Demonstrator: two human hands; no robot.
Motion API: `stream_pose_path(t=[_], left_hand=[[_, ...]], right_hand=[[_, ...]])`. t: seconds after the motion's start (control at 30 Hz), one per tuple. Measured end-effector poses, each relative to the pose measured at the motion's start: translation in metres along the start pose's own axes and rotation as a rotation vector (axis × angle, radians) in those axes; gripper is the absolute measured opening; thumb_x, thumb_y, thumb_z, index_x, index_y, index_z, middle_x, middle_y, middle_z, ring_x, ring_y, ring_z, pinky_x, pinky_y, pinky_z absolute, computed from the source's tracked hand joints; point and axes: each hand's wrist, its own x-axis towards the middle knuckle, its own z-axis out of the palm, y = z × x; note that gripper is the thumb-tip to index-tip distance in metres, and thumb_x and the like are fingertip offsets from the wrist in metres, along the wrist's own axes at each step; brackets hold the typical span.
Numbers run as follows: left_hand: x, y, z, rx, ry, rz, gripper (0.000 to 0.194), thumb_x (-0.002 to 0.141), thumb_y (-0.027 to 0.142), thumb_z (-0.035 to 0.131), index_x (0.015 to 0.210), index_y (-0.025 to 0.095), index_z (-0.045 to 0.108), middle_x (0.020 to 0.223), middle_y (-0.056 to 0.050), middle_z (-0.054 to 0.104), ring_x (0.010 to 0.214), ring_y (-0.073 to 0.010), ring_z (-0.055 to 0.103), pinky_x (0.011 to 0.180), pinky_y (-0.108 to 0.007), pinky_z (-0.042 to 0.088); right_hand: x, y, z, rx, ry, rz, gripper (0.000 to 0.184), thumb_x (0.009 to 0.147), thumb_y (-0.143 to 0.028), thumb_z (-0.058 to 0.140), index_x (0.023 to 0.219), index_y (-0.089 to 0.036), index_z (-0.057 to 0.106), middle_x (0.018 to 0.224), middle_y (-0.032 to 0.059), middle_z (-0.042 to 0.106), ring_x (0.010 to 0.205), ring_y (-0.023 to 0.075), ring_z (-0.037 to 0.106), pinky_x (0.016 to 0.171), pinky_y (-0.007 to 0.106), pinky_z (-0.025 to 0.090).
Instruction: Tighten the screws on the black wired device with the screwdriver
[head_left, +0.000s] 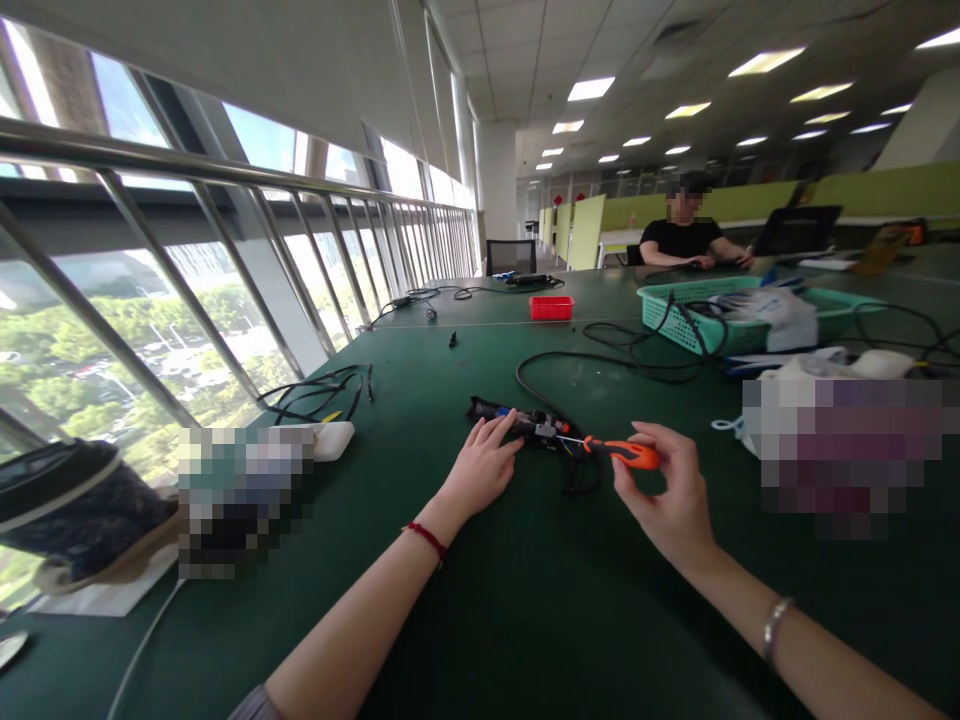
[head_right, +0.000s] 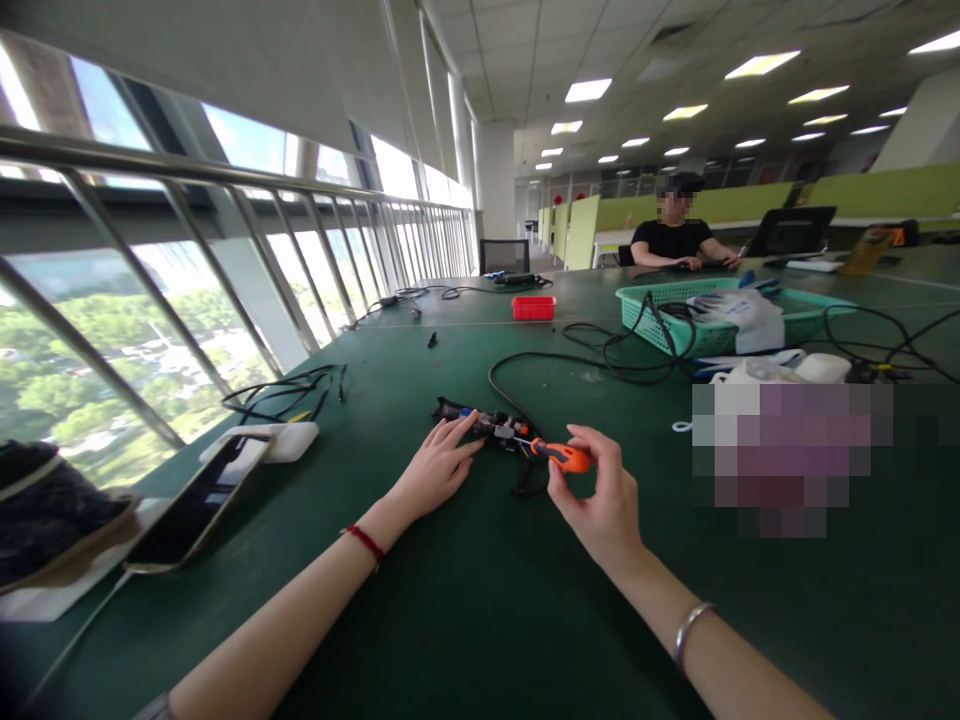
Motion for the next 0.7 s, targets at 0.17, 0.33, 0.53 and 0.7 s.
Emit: stream_pose_path(t=[0.17, 0.33, 0.53, 0.7], left_hand=[[-0.0002, -0.0001, -0.0010, -0.014, 0.024, 0.016, 0.037, 0.088, 0.014, 0.045, 0.120, 0.018, 0.062, 0.152, -0.009, 0.031, 0.135, -0.0274, 0.035, 0.115, -0.050, 0.027], [0.0005, 0.0001, -0.0005, -0.010, 0.026, 0.085, 0.041, 0.087, 0.011, 0.045, 0.122, 0.022, 0.061, 0.151, -0.007, 0.033, 0.136, -0.0251, 0.035, 0.116, -0.049, 0.025], [0.0008, 0.0009, -0.0009, -0.015, 0.021, 0.072, 0.040, 0.087, 0.012, 0.046, 0.121, 0.023, 0.063, 0.152, -0.007, 0.031, 0.136, -0.0272, 0.034, 0.115, -0.051, 0.026], [0.0010, 0.0020, -0.0023, -0.016, 0.015, 0.064, 0.040, 0.087, 0.011, 0.046, 0.121, 0.022, 0.063, 0.152, -0.008, 0.030, 0.135, -0.0275, 0.035, 0.115, -0.050, 0.027]], right_hand=[[0.0004, 0.0007, -0.0013, -0.066, -0.054, -0.032, 0.024, 0.083, -0.032, 0.061, 0.103, -0.021, 0.055, 0.084, 0.0032, 0.066, 0.072, 0.0168, 0.068, 0.066, 0.029, 0.056], [0.0000, 0.0016, 0.0015, -0.043, 0.019, -0.072, 0.035, 0.080, -0.025, 0.061, 0.114, -0.021, 0.051, 0.090, 0.0044, 0.063, 0.080, 0.0182, 0.067, 0.072, 0.032, 0.057], [0.0016, -0.0026, -0.0010, 0.001, -0.042, -0.030, 0.021, 0.082, -0.029, 0.062, 0.100, -0.022, 0.055, 0.083, 0.0019, 0.063, 0.071, 0.0158, 0.066, 0.065, 0.028, 0.056], [0.0001, -0.0005, 0.0005, 0.008, -0.020, -0.022, 0.029, 0.082, -0.028, 0.061, 0.109, -0.021, 0.053, 0.085, 0.0021, 0.062, 0.073, 0.0156, 0.066, 0.067, 0.028, 0.056]])
